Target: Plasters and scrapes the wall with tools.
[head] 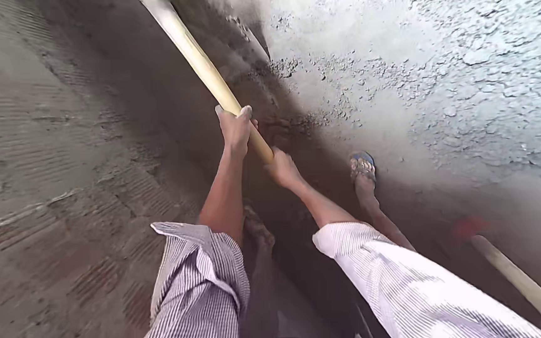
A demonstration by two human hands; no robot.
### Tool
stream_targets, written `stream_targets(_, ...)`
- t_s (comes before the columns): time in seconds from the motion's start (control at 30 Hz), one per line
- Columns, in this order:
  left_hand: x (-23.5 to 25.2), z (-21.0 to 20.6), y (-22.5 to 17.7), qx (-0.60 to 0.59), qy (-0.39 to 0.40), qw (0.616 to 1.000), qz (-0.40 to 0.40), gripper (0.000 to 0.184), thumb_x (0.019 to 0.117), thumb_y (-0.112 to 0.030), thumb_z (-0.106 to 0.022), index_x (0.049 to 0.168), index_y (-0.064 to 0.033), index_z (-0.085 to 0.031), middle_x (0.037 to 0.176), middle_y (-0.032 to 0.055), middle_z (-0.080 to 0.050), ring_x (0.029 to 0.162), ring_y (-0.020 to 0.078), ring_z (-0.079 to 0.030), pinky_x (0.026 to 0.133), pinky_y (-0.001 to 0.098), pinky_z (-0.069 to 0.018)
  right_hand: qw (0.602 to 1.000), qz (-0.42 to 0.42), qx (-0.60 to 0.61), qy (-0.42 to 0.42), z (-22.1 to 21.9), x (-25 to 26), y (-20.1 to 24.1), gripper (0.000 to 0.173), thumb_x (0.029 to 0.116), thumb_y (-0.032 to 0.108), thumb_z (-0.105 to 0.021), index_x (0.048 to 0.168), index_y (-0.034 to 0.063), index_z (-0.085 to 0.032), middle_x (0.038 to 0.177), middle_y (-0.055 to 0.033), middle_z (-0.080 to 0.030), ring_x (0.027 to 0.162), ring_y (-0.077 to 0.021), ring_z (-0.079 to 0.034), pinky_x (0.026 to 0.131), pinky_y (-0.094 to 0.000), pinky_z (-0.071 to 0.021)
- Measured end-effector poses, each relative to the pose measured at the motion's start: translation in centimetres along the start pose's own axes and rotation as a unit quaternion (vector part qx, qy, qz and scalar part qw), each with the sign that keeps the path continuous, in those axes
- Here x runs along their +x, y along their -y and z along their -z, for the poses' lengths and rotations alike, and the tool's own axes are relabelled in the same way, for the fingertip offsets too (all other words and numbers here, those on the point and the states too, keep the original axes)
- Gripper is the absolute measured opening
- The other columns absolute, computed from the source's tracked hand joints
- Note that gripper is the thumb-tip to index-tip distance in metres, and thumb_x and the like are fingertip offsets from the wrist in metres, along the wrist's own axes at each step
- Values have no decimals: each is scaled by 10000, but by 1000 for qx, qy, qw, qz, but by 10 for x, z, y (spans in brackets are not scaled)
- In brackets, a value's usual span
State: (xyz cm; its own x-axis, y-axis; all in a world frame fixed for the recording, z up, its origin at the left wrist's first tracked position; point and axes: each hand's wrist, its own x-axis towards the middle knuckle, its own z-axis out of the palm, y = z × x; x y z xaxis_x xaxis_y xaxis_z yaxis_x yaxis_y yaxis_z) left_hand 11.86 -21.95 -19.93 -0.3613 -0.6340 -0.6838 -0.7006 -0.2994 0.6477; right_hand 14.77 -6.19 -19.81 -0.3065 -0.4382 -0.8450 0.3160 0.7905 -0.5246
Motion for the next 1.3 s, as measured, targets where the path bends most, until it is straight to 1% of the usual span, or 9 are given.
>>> stream_targets(0.2, -39, -15, 45, -55, -1, 998, 9, 455, 964, -155, -697, 1316, -13, -446, 749, 91, -630, 551, 191, -646, 528, 354, -602, 980, -182, 51, 69, -69, -126, -178, 486, 902, 252, -734, 1298, 6, -599, 1165, -214, -670, 1065, -338, -664, 937, -543, -533)
stream_targets(0.33, -172, -43, 150, -13, -27, 996, 89, 441, 905, -67, -696, 1271, 54, -481, 633, 99, -605, 462, 181, -599, 443, 338, -555, 923, -369, -23, 112, -108, -223, -270, 582, 919, 325, -740, 1396, 41, -566, 1271, -230, -660, 1180, -385, -643, 1001, -583, -515)
stream_targets(0.43, -292, -36, 224, -24, 27, 964, 264, 496, 908, -19, -715, 1329, 85, -475, 767, 137, -653, 581, 178, -634, 559, 326, -572, 861, -461, -79, 197, -120, -288, -287, 586, 893, 390, -761, 1318, 11, -622, 1297, -252, -647, 1220, -421, -617, 1011, -626, -490)
stream_targets(0.53, -367, -35, 267, -47, 0, 929, 367, 422, 847, 50, -742, 1220, 103, -550, 783, 143, -657, 586, 166, -619, 555, 312, -554, 877, -406, -93, 240, -115, -333, -272, 552, 942, 379, -696, 1229, -91, -653, 1238, -335, -645, 1172, -494, -618, 982, -676, -470)
stream_targets(0.63, -362, -2, 253, -80, -55, 935, 342, 342, 798, 80, -711, 1101, 85, -552, 682, 104, -621, 527, 148, -594, 511, 278, -531, 866, -401, -85, 286, -126, -315, -254, 501, 937, 330, -710, 1251, -56, -646, 1253, -320, -635, 1183, -488, -608, 988, -683, -466)
stream_targets(0.8, -188, 57, 169, -156, -59, 985, 40, 81, 906, -38, -586, 829, -16, -594, 594, 39, -604, 519, 164, -600, 545, 327, -557, 954, -205, -142, 168, -118, -151, -179, 484, 934, 335, -703, 1332, 77, -605, 1221, -204, -675, 1144, -385, -657, 942, -602, -534)
stream_targets(0.9, -64, 74, 94, -163, -80, 978, -97, 113, 977, -138, -572, 1001, -32, -545, 652, 19, -582, 536, 158, -593, 550, 348, -574, 980, -93, -165, 65, -91, -52, -93, 516, 997, 329, -645, 1437, 88, -523, 1271, -208, -655, 1189, -383, -641, 978, -581, -525)
stream_targets(1.0, 3, 69, 38, -154, -142, 975, -73, 170, 967, -92, -606, 1077, -40, -489, 652, 20, -562, 489, 137, -602, 487, 313, -584, 983, -74, -167, 26, -77, -7, -42, 476, 977, 334, -704, 1368, 99, -566, 1188, -221, -679, 1110, -422, -663, 888, -631, -534)
stream_targets(1.3, -156, 0, 169, -35, -92, 994, 57, 324, 929, -97, -671, 1182, 56, -539, 628, 69, -623, 475, 167, -607, 483, 341, -564, 928, -289, -191, 134, -90, -157, -165, 550, 965, 365, -693, 1402, 64, -551, 1276, -223, -656, 1201, -412, -629, 985, -617, -502)
